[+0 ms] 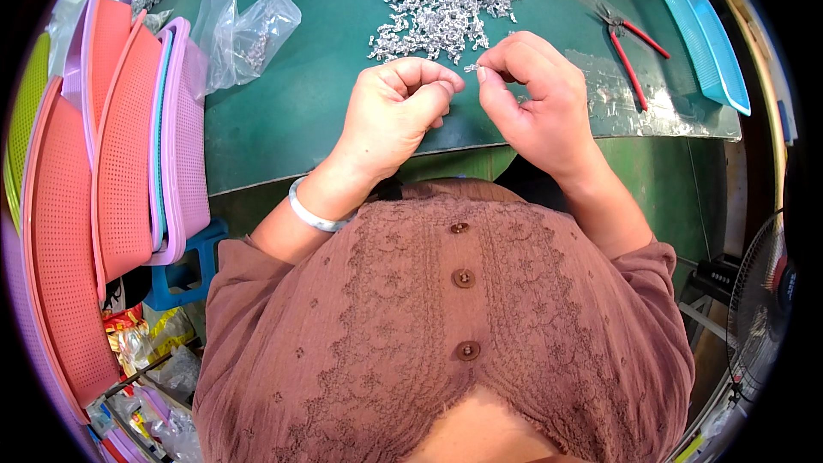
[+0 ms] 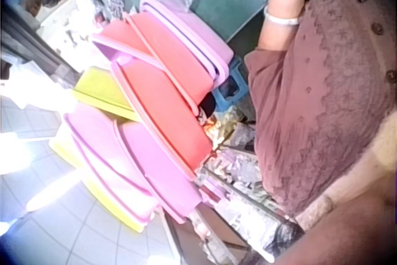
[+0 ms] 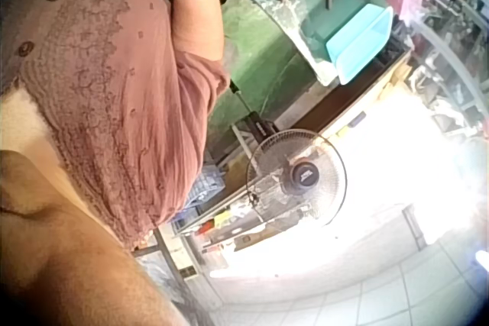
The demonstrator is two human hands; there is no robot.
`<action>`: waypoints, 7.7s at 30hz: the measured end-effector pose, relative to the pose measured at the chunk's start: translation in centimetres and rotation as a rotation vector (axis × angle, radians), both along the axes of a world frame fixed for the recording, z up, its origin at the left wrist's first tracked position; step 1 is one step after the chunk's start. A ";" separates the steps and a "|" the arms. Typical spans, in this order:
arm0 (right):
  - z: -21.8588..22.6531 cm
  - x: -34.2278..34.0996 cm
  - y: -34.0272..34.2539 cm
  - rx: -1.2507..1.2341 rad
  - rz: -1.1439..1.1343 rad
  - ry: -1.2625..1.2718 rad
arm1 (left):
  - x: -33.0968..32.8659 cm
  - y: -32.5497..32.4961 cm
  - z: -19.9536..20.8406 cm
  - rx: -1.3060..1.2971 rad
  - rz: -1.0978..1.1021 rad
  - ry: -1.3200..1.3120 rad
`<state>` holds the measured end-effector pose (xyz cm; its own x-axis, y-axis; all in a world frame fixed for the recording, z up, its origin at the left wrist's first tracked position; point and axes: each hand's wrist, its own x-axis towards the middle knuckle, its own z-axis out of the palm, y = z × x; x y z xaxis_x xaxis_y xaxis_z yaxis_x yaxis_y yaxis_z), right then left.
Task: The person sits at a green workbench and assembles small silver metal components by hand. They pick up individual pieces from a pile, connect them, and occasionally use red-handled pliers to manipulate the parts. The assembled items are placed into a clear plastic bag.
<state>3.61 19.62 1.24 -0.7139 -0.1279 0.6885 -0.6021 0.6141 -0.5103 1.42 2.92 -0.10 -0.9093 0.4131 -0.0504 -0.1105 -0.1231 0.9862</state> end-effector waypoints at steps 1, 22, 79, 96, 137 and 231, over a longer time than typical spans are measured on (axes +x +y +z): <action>-0.2 0.0 0.0 -0.023 0.004 -0.014 | 0.0 0.0 -0.1 0.018 -0.002 -0.011; -1.5 0.3 7.2 0.033 -0.185 -0.257 | -0.1 2.4 0.8 -0.068 -0.121 -0.018; 0.5 -3.5 1.1 -0.053 0.132 -0.328 | -6.0 0.1 0.9 -0.158 -0.262 0.082; -0.1 -3.6 1.2 -0.476 0.202 -0.691 | -6.0 -0.5 1.1 -0.038 -0.240 -0.096; -1.1 -3.3 1.8 0.288 0.068 -0.224 | -7.1 -1.5 0.5 0.199 -0.223 -0.335; -2.0 -3.2 1.6 0.318 -0.085 -0.195 | -6.0 -1.1 0.9 -0.002 -0.293 -0.276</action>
